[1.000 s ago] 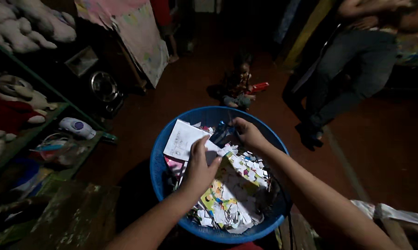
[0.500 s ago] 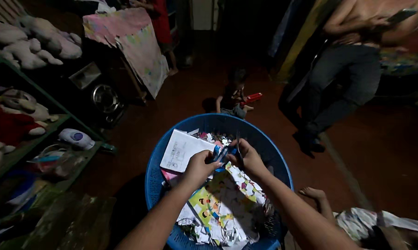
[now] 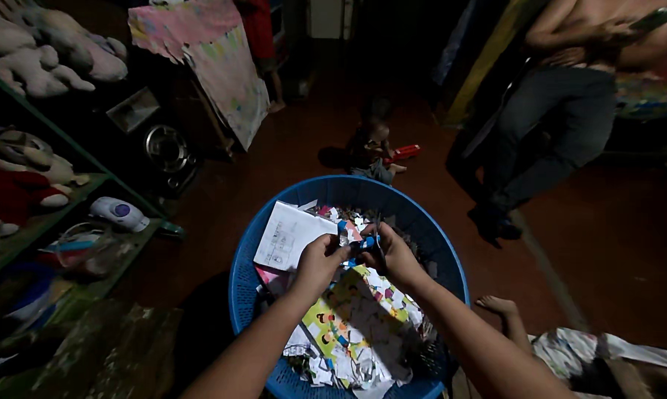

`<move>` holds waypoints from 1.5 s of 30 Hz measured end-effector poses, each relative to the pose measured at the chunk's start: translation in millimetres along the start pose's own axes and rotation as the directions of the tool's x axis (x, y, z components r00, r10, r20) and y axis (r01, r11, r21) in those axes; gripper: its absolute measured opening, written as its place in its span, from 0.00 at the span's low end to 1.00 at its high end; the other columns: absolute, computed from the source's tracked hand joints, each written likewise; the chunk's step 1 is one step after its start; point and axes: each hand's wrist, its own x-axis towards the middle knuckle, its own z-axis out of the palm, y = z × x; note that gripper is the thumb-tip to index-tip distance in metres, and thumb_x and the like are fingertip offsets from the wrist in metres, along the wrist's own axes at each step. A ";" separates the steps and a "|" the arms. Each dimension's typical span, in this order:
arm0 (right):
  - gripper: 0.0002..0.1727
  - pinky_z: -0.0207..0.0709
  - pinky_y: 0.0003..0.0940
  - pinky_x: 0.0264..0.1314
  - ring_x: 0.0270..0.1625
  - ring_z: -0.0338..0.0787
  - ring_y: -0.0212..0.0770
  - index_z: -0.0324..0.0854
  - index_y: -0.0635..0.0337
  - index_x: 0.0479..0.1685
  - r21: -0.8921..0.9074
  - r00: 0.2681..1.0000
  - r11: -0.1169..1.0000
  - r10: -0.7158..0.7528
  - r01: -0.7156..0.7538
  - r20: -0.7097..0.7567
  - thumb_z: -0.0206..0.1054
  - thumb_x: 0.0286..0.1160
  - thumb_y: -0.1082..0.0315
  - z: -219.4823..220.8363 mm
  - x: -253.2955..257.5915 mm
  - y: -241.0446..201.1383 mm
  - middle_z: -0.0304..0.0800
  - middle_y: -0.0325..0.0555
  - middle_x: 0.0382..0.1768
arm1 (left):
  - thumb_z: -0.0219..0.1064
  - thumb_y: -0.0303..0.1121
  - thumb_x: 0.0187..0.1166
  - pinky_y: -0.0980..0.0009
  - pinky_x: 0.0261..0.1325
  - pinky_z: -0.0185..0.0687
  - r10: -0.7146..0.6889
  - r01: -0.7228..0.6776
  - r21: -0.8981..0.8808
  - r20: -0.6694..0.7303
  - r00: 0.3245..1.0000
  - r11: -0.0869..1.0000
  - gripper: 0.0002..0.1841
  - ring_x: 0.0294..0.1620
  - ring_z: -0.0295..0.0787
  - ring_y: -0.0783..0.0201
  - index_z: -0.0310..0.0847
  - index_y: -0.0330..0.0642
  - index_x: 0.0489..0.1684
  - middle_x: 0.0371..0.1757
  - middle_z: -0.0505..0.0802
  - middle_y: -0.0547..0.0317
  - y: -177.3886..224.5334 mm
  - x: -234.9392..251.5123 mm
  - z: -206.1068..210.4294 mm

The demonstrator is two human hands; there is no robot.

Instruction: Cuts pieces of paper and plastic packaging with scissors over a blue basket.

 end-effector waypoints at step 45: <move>0.12 0.87 0.45 0.57 0.50 0.93 0.48 0.86 0.67 0.51 -0.605 0.891 0.658 -0.387 0.448 0.238 0.69 0.68 0.78 9.0 -2.9 15.5 0.92 0.56 0.47 | 0.59 0.35 0.90 0.78 0.33 0.78 -0.114 -0.109 -0.438 -0.451 0.885 0.892 0.07 0.25 0.77 0.72 0.76 0.42 0.45 0.31 0.82 0.63 4.8 23.1 -45.9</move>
